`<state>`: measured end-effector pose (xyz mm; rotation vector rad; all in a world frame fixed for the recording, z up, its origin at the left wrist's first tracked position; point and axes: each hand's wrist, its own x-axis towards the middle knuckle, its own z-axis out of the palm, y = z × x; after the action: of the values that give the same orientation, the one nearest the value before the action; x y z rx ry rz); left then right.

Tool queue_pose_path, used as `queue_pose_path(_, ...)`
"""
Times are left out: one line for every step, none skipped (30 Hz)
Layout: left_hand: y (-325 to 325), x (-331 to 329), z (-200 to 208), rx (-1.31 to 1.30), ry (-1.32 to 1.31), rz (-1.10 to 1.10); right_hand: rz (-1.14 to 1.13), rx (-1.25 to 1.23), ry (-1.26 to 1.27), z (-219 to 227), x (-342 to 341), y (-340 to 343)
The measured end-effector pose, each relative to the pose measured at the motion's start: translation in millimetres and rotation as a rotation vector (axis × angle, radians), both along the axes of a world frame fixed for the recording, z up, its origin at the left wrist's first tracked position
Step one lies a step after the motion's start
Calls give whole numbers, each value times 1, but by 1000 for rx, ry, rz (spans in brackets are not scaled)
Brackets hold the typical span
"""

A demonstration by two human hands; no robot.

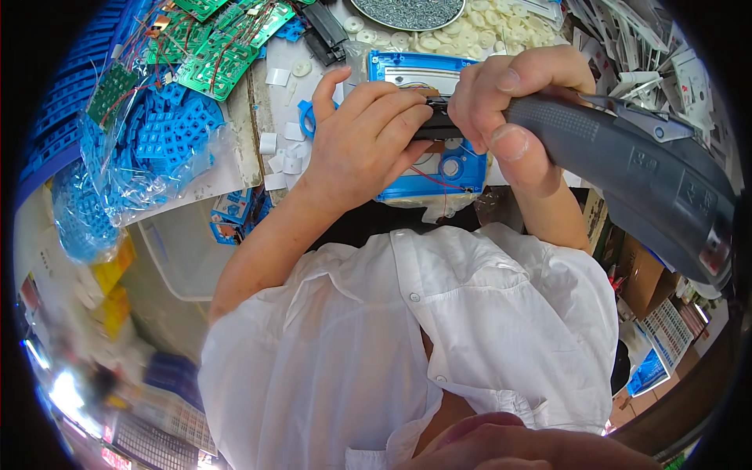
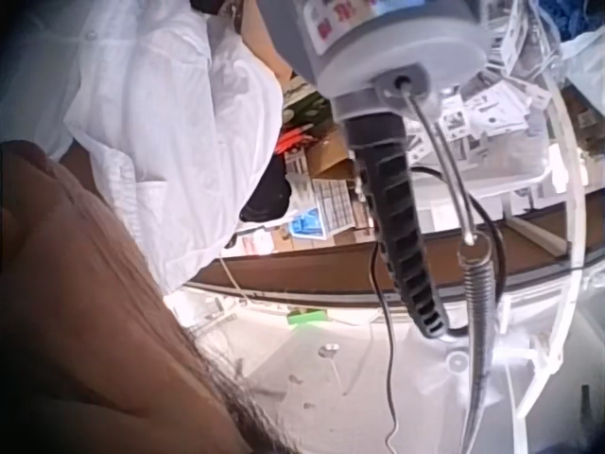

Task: Assembling small blue electronic devices by installing internal components and fastening the casing with an electric screwdriver.

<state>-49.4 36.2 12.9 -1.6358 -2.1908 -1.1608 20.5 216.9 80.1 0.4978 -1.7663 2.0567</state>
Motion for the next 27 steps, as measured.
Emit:
queue_pose_path(0,-1,2,1,3,0,12,1,1,0,-1,0)
queue_pose_path(0,-1,3,2,7,0,24,2,1,0,-2,0)
queue_pose_path(-1,-2,3,9,-6,-14,12,5,-4,-1,-2,-1)
queue_pose_path(0,-3,2,16,-20,-29,-1,9,-10,-3,-1,-2)
queue_pose_path(0,-4,1,23,-33,-44,-14,13,-16,-4,-2,-3)
queue_pose_path(0,-5,-1,40,-44,-56,-1,8,-22,-5,-3,-3)
queue_pose_path(0,-6,-4,57,-56,-68,11,4,-28,-6,-5,-3)
queue_pose_path(0,-7,-6,74,-67,-81,23,-1,-35,-7,-6,-3)
queue_pose_path(1,-8,-7,79,-69,-87,27,25,-41,-6,-8,-3)
queue_pose_path(1,-8,-7,83,-71,-93,32,51,-47,-4,-10,-3)
queue_pose_path(2,-8,-7,88,-72,-99,36,76,-53,-3,-12,-4)
queue_pose_path(2,-8,-6,86,-78,-95,57,82,-58,-4,-13,-3)
queue_pose_path(1,-7,-5,83,-84,-91,78,88,-63,-6,-15,-1)
queue_pose_path(1,-6,-4,80,-90,-86,99,94,-67,-8,-17,0)
queue_pose_path(1,-7,-4,74,-91,-89,104,92,-69,-9,-19,0)
queue_pose_path(1,-7,-4,69,-92,-91,109,90,-71,-10,-21,0)
queue_pose_path(1,-7,-4,63,-92,-94,115,87,-73,-11,-22,0)
queue_pose_path(1,-8,-4,65,-92,-92,119,80,-79,-13,-23,0)
queue_pose_path(1,-8,-5,68,-92,-91,122,73,-84,-15,-24,0)
queue_pose_path(1,-8,-5,70,-92,-91,125,66,-90,-16,-25,0)
queue_pose_path(0,-8,-6,69,-95,-87,130,67,-80,-15,-26,-1)
queue_pose_path(0,-8,-7,69,-98,-83,134,68,-70,-14,-28,-1)
queue_pose_path(0,-8,-7,68,-101,-81,137,68,-59,-13,-29,-1)
queue_pose_path(0,-8,-7,64,-90,-85,99,41,-54,-8,-30,0)
queue_pose_path(0,-8,-6,59,-79,-89,60,14,-49,-2,-30,3)
queue_pose_path(0,-7,-4,55,-68,-95,20,-13,-43,2,-29,8)
queue_pose_path(3,-8,-3,52,-66,-101,158,-139,51,-5,-27,39)
